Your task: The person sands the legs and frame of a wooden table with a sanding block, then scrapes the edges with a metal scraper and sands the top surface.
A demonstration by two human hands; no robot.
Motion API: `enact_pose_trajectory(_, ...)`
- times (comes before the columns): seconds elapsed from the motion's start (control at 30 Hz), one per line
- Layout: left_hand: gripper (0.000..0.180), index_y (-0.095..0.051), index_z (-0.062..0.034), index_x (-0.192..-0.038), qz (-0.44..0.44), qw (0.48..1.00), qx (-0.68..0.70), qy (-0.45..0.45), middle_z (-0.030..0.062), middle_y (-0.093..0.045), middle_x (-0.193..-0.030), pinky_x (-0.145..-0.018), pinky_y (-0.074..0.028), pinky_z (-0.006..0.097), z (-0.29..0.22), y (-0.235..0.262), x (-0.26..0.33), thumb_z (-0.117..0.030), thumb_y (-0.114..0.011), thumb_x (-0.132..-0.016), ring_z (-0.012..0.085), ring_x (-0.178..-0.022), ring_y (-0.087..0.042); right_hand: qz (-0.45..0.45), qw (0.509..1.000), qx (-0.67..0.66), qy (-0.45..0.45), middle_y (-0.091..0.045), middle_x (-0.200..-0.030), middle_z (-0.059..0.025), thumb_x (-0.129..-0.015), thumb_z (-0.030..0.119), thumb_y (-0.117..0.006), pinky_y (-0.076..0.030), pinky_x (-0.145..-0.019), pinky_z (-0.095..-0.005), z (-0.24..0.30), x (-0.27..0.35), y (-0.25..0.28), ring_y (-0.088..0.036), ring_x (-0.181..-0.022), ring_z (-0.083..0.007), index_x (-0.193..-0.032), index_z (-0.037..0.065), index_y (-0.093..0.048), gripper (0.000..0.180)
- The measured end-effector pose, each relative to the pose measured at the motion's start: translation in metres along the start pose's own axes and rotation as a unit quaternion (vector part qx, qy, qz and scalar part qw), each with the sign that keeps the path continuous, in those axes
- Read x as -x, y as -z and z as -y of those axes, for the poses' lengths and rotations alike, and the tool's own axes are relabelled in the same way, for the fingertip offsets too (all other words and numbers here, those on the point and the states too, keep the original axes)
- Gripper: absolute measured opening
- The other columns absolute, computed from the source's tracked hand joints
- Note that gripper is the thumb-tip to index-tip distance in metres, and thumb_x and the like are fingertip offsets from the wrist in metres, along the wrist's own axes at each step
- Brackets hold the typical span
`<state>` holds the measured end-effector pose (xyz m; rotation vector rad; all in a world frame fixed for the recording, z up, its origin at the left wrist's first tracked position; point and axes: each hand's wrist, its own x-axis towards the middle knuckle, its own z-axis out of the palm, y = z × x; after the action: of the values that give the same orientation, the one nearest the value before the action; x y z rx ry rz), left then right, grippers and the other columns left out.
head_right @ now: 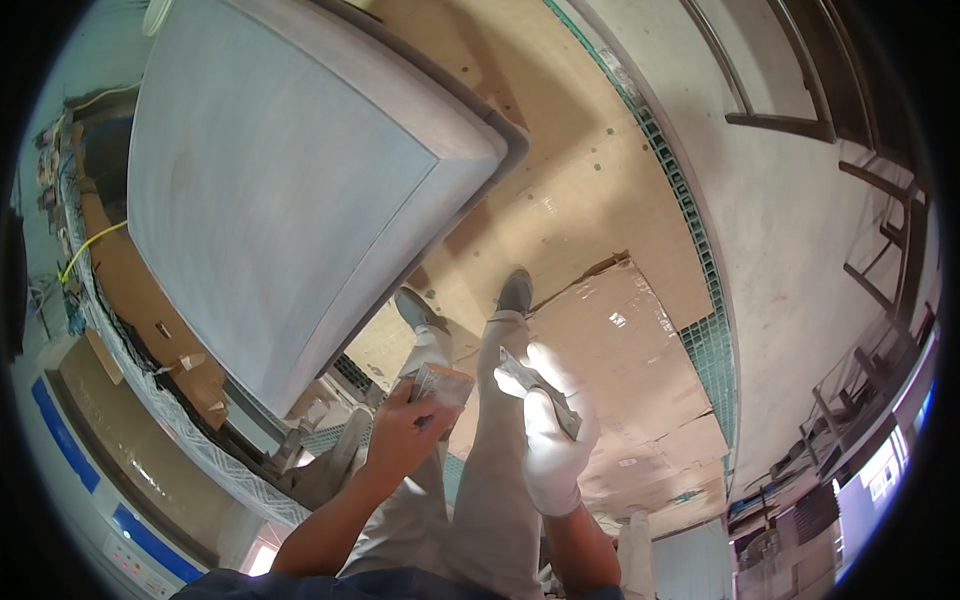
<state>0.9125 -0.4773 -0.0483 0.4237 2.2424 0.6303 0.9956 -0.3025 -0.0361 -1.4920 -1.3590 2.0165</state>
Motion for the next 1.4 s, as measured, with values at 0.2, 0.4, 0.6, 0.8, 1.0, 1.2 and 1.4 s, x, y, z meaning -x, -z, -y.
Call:
enact_pose_trajectory(0.2, 0.021, -0.076, -0.0155, -0.08, 0.053, 0.996, -0.028, 0.064, 0.0114, -0.059, -0.091, -0.061, -0.054, 0.048, 0.005, 0.004, 0.015, -0.034, -0.084, -0.083, 0.0351, -0.073, -0.066, 0.032, 0.999, 0.016, 0.005, -0.067, -0.124, -0.019, -0.099, -0.005, -0.047, -0.056, -0.1, -0.0434, 0.0, 0.003, -0.006, -0.069, -0.113, -0.0285, -0.141, -0.01, -0.053, 0.043)
enact_pose_trajectory(0.4, 0.053, -0.059, -0.0304, -0.143, 0.141, 0.987, -0.014, 0.075, 0.0172, -0.061, -0.112, -0.077, -0.058, 0.05, 0.017, 0.017, 0.022, -0.028, -0.073, -0.092, 0.0428, -0.095, -0.067, 0.064, 0.998, -0.009, 0.016, -0.067, -0.128, -0.0215, -0.097, -0.011, -0.046, -0.056, -0.101, -0.0404, 0.0, 0.007, -0.018, -0.069, -0.116, -0.03, -0.138, -0.012, -0.054, 0.041)
enact_pose_trajectory(0.6, 0.056, -0.051, -0.0155, -0.148, 0.101, 0.992, 0.004, 0.078, 0.0172, -0.056, -0.143, -0.094, -0.055, 0.047, 0.016, 0.039, 0.017, -0.023, -0.066, -0.094, 0.0429, -0.118, -0.063, 0.094, 0.994, -0.04, 0.033, -0.068, -0.124, -0.0196, -0.096, -0.015, -0.047, -0.057, -0.1, -0.0391, -0.005, 0.015, -0.03, -0.069, -0.115, -0.027, -0.135, -0.01, -0.056, 0.041)
enact_pose_trajectory(0.8, 0.06, -0.047, -0.005, -0.149, 0.028, 0.998, 0.049, 0.029, 0.0177, -0.063, -0.131, -0.095, -0.054, 0.042, 0.01, 0.067, 0.007, -0.003, -0.066, -0.092, 0.0403, -0.114, -0.065, 0.071, 0.995, -0.063, 0.002, -0.069, -0.122, -0.0179, -0.096, -0.016, -0.048, -0.056, -0.098, -0.0363, -0.006, 0.027, -0.037, -0.07, -0.108, -0.0243, -0.132, -0.011, -0.057, 0.038)
enact_pose_trajectory(1.0, 0.093, -0.008, -0.0035, -0.166, 0.028, 0.998, -0.062, -0.017, 0.0234, -0.069, -0.115, -0.074, -0.058, 0.047, -0.016, 0.084, -0.023, -0.006, -0.066, -0.093, 0.0449, -0.088, -0.071, 0.097, 0.993, -0.019, 0.063, -0.069, -0.122, -0.0189, -0.096, -0.015, -0.049, -0.056, -0.101, -0.0402, -0.009, 0.033, -0.048, -0.069, -0.112, -0.0267, -0.133, -0.011, -0.058, 0.038)
enact_pose_trajectory(1.2, 0.097, -0.005, -0.0151, -0.168, 0.014, 0.966, -0.258, 0.0, 0.0209, -0.071, -0.104, -0.057, -0.057, 0.047, -0.055, 0.072, -0.053, -0.022, -0.068, -0.095, 0.0395, -0.067, -0.07, 0.055, 0.996, -0.04, 0.062, -0.069, -0.121, -0.0189, -0.097, -0.012, -0.048, -0.055, -0.103, -0.04, -0.001, 0.029, -0.046, -0.069, -0.112, -0.0253, -0.13, -0.011, -0.059, 0.035)
enact_pose_trajectory(1.4, 0.094, -0.006, -0.0161, -0.168, -0.019, 0.952, -0.305, -0.013, 0.0189, -0.07, -0.107, -0.054, -0.057, 0.045, -0.053, 0.065, -0.049, -0.026, -0.067, -0.097, 0.0367, -0.065, -0.069, 0.02, 0.997, 0.0, 0.076, -0.074, -0.112, -0.0156, -0.096, -0.012, -0.052, -0.054, -0.101, -0.0354, 0.006, 0.023, -0.041, -0.071, -0.107, -0.0226, -0.124, -0.01, -0.064, 0.031)
